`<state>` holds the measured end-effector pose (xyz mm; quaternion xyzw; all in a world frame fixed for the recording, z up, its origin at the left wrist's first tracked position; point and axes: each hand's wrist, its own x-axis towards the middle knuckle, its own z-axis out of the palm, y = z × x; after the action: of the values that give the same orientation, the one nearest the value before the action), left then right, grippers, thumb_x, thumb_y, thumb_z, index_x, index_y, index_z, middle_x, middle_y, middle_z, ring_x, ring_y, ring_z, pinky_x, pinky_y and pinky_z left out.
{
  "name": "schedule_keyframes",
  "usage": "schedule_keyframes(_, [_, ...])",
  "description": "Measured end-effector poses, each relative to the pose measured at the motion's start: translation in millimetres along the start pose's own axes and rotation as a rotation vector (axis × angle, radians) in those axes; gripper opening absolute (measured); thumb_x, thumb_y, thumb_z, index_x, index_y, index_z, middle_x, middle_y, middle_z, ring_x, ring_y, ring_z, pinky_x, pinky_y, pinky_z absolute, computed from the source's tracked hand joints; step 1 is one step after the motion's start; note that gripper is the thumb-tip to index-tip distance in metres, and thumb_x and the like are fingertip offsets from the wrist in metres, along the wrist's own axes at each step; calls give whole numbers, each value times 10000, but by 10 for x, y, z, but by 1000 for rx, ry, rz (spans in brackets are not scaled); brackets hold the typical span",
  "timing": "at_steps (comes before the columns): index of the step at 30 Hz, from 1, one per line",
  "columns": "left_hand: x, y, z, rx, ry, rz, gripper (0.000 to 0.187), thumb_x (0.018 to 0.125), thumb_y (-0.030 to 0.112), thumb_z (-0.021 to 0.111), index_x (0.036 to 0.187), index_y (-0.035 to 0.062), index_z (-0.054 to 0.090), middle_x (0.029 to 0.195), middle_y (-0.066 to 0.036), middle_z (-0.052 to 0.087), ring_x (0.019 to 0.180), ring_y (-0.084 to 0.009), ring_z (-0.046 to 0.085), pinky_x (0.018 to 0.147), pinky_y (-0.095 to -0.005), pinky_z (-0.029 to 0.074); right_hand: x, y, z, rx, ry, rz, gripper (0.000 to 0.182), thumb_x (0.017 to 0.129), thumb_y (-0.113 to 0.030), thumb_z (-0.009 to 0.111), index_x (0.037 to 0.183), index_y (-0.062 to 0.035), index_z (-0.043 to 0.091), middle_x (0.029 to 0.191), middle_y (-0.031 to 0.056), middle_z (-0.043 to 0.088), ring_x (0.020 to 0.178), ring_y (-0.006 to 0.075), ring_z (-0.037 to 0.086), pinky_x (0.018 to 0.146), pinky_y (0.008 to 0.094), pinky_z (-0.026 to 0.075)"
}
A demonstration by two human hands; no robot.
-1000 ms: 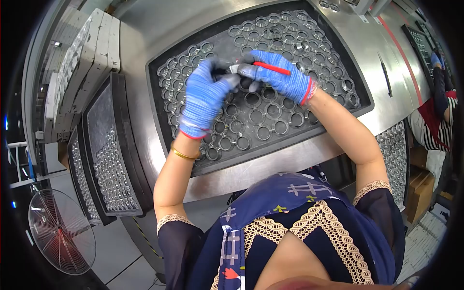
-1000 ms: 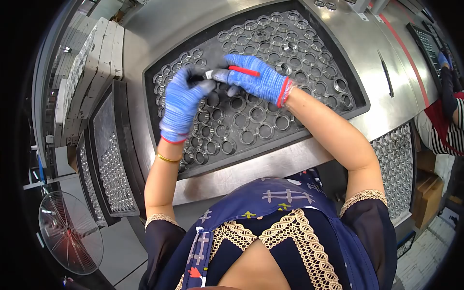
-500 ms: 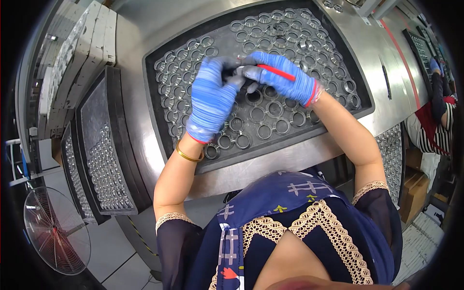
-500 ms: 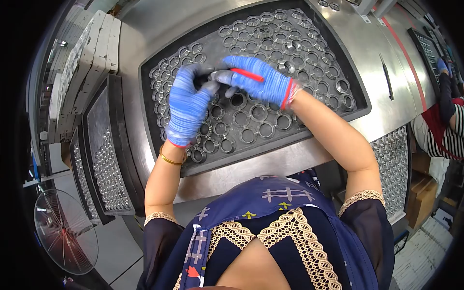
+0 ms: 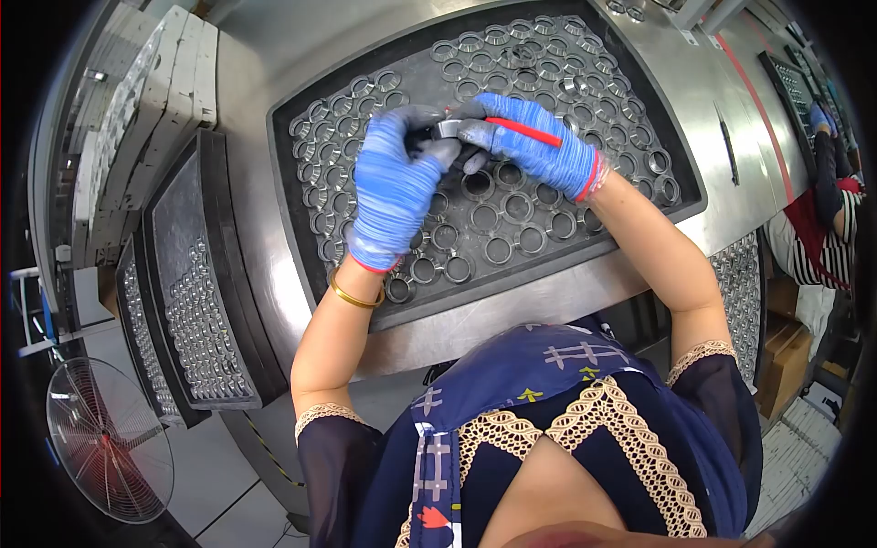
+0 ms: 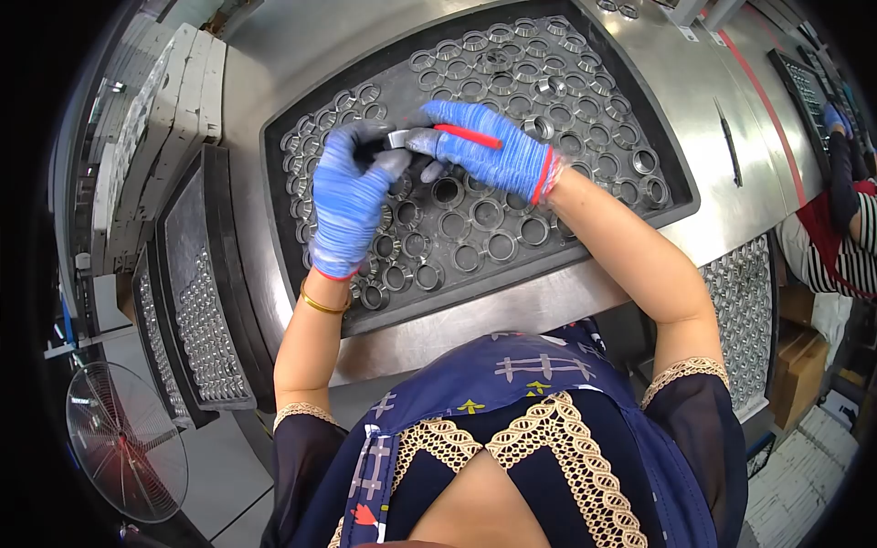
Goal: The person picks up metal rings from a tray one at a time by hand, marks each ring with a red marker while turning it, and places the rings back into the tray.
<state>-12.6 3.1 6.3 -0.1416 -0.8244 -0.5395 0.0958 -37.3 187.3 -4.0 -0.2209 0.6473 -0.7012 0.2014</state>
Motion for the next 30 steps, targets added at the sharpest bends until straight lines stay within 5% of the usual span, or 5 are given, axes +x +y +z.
schedule_keyframes(6, [15,-38,-18,-423,-37,-281,264,771,8,654,1017,-14,561,935,-71,592,818,-108,561,724,-254,491,-10,-68,16,27,-6,52,368,940,-212,512,1254,-21,501,997,72,635,796,104,629,752,242,494])
schedule_keyframes(12, [-14,-45,-21,209,-33,85,281,776,1,652,1040,-19,555,921,-67,608,815,-110,571,711,-246,493,-10,42,49,-82,29,-77,354,941,-207,508,1244,-22,508,996,73,638,794,105,629,765,248,492])
schedule_keyframes(15, [-7,10,-24,-423,-54,-284,269,768,6,655,1026,-5,578,909,-65,597,792,-120,576,693,-256,496,-26,-98,61,-9,10,15,349,944,-203,504,1242,-22,509,998,62,641,794,103,627,767,246,493])
schedule_keyframes(24, [-14,-95,-27,-61,-42,-43,305,776,6,652,1065,-23,558,895,-70,617,723,-102,563,657,-233,486,-25,-56,52,-56,-12,0,395,938,-246,523,1267,-29,496,992,63,633,800,106,625,762,239,490])
schedule_keyframes(30, [30,-106,-75,-535,-44,-369,256,820,34,617,1060,-25,552,890,-74,617,745,-116,608,623,-227,506,11,64,37,-50,-9,17,347,913,-284,569,1130,-14,562,930,76,620,859,139,611,714,283,516])
